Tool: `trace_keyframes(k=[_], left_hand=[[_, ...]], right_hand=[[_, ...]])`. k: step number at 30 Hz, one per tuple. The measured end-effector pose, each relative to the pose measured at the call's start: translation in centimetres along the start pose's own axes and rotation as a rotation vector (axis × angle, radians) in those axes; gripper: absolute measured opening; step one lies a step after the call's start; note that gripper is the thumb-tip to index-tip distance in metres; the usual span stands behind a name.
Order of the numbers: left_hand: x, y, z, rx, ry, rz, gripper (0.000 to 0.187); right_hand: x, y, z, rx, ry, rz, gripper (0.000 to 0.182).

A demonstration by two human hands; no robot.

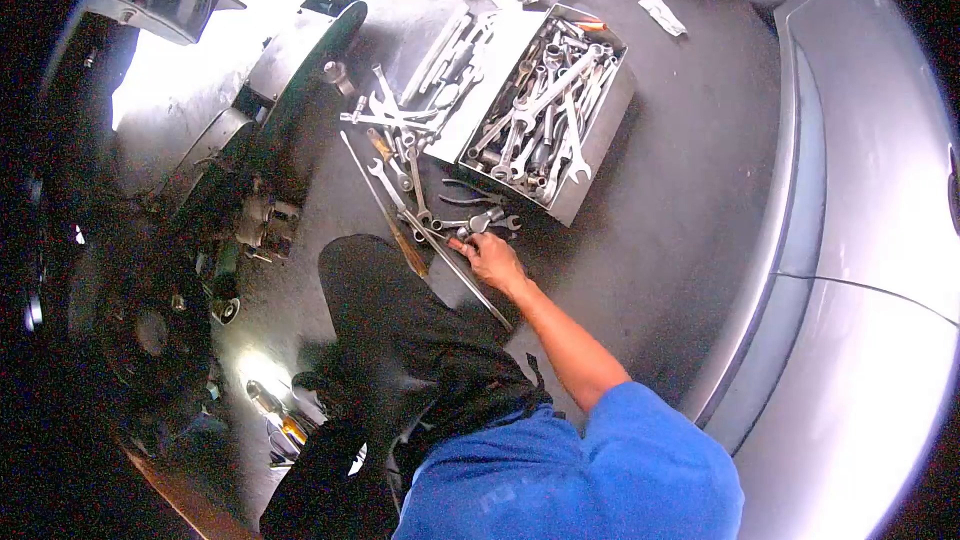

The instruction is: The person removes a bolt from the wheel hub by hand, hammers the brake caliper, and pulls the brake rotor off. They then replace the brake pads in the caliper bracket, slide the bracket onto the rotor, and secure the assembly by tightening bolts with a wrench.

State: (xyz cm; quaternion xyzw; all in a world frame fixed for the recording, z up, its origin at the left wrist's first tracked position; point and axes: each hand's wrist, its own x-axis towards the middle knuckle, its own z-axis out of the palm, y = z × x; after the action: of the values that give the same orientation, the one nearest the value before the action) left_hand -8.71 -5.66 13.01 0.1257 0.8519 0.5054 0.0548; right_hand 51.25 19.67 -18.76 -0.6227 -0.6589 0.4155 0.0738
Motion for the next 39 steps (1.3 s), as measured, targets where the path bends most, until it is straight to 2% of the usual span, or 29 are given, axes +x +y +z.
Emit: trace_keyframes(k=[12,15,17,19,24,29,35,37,39], left_hand=[[-1.0,0.4,-0.1,-0.019,0.01,-0.004,0.048],[-1.1,-0.1,-0.5,-0.025,0.015,-0.012,0.048],[-1.3,-0.2,-0.6,-0.027,0.019,-0.013,0.047],[-1.5,-0.1,-1.1,-0.027,0.029,-0.014,0.047],[-1.2,-0.1,-1.3,-0.032,0.019,-0.012,0.046],[-1.2,0.2,-2.5,-0.014,0.015,-0.02,0.045],[-0.7,1.0,-2.7,0.009,0.005,-0.014,0.044],[-0.6,1.2,-2.7,0.01,-0.002,-0.018,0.044],[-0.5,1.4,-3.1,0.01,-0.005,-0.017,0.044]], right_hand=[[-1.0,-0.2,0.8,0.062,0.034,-0.037,0.034],[-0.2,-0.3,0.1,0.034,0.291,-0.123,0.025],[0.8,-1.5,-2.5,-0.036,0.621,-0.283,0.017],[2.5,-1.8,-4.9,-0.128,0.814,-0.265,0.022],[6.6,0.5,-7.2,-0.19,0.824,-0.17,0.024],[8.1,3.4,-4.9,-0.139,0.863,-0.009,0.025],[8.5,3.3,-4.6,-0.18,0.894,-0.021,0.025],[8.4,3.1,-4.8,-0.1,0.885,-0.053,0.026],[7.0,1.9,-5.1,-0.242,0.946,-0.239,0.027]])
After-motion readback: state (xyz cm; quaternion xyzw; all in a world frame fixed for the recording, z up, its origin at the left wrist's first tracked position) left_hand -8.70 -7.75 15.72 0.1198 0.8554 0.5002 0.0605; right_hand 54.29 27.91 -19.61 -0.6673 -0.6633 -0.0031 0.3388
